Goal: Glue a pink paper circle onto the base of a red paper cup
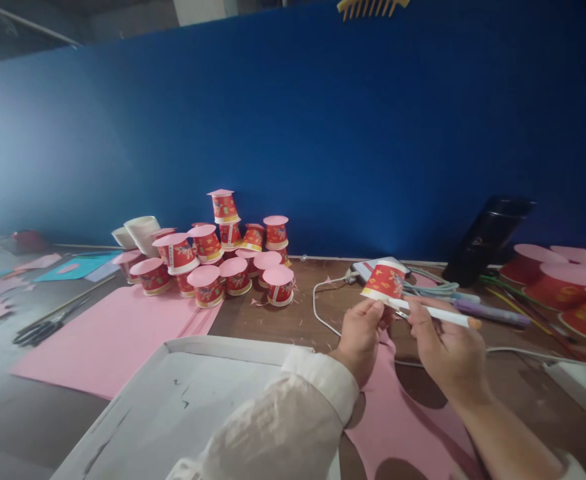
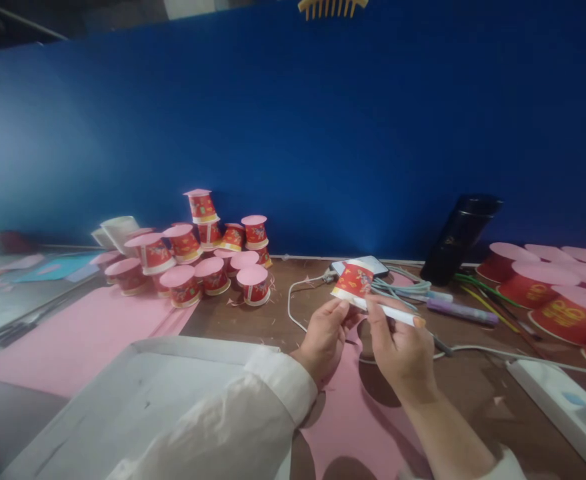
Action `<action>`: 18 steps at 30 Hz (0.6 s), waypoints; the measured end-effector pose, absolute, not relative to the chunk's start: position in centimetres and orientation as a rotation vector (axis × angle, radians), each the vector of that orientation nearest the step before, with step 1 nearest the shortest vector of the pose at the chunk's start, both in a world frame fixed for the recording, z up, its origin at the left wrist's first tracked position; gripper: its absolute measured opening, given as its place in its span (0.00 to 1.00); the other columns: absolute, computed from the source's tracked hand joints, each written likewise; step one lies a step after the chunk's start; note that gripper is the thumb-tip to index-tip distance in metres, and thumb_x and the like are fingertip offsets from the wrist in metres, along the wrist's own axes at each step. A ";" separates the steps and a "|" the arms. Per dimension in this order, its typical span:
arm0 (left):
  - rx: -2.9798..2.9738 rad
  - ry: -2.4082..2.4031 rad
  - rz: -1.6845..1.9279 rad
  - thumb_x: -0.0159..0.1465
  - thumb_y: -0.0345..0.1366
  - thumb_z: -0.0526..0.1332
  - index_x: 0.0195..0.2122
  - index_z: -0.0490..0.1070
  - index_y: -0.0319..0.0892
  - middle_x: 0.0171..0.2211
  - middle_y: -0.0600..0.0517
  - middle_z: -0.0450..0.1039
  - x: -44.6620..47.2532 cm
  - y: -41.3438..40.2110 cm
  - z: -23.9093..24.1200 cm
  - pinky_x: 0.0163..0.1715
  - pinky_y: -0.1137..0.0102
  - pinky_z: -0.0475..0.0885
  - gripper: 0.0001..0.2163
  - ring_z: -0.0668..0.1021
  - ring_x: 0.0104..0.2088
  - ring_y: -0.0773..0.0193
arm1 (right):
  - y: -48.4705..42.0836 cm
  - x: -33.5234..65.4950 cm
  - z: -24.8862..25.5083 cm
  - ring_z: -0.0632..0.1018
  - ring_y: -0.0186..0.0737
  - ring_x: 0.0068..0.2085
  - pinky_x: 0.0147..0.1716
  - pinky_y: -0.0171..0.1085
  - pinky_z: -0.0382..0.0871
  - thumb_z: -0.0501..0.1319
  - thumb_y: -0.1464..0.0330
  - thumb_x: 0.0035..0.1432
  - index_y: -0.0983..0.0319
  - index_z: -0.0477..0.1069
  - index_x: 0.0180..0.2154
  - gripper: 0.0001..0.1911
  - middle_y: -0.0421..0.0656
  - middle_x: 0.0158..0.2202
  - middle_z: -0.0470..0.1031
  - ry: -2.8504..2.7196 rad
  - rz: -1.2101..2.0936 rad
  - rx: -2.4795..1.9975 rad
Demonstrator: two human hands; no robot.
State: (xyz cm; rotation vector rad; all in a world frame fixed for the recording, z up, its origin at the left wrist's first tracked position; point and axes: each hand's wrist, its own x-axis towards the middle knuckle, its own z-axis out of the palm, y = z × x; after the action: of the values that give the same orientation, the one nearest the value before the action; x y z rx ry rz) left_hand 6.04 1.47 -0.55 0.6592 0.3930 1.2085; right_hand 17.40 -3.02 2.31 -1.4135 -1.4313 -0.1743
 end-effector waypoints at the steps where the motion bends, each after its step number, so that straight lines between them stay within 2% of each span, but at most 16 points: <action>1: 0.653 0.398 1.211 0.49 0.51 0.78 0.37 0.82 0.39 0.36 0.48 0.78 6.1 1.5 -0.6 0.49 0.65 0.70 0.23 0.77 0.39 0.62 | -3.0 17.4 2.3 0.83 0.48 0.31 0.40 0.45 0.77 0.55 0.47 0.68 0.59 0.80 0.40 0.25 0.45 0.25 0.79 -1.436 -0.182 -1.420; 7: 0.654 0.410 1.216 0.49 0.52 0.78 0.36 0.81 0.39 0.36 0.47 0.78 6.0 1.5 -0.7 0.50 0.63 0.70 0.22 0.78 0.41 0.60 | -3.1 17.4 2.3 0.82 0.46 0.29 0.39 0.44 0.78 0.55 0.48 0.69 0.59 0.80 0.41 0.24 0.45 0.27 0.81 -1.431 -0.178 -1.410; 13: 0.672 0.411 1.202 0.49 0.52 0.78 0.36 0.81 0.40 0.36 0.48 0.78 5.8 1.4 -0.5 0.49 0.64 0.70 0.22 0.77 0.40 0.61 | -3.0 17.3 2.4 0.80 0.43 0.25 0.30 0.40 0.76 0.56 0.47 0.68 0.59 0.80 0.42 0.25 0.44 0.26 0.80 -1.465 -0.096 -1.388; 18: 0.668 0.397 1.196 0.49 0.53 0.78 0.35 0.81 0.40 0.34 0.49 0.77 5.8 1.4 -0.5 0.49 0.65 0.70 0.22 0.76 0.37 0.63 | -3.0 17.4 2.5 0.80 0.43 0.25 0.34 0.42 0.77 0.55 0.47 0.68 0.59 0.80 0.42 0.25 0.44 0.26 0.80 -1.448 -0.140 -1.385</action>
State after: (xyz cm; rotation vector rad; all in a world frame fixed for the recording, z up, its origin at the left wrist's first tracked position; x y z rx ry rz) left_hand 5.82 1.41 -0.49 0.6681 0.3975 1.1955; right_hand 17.38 -3.02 2.46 -1.3851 -1.4477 -0.1404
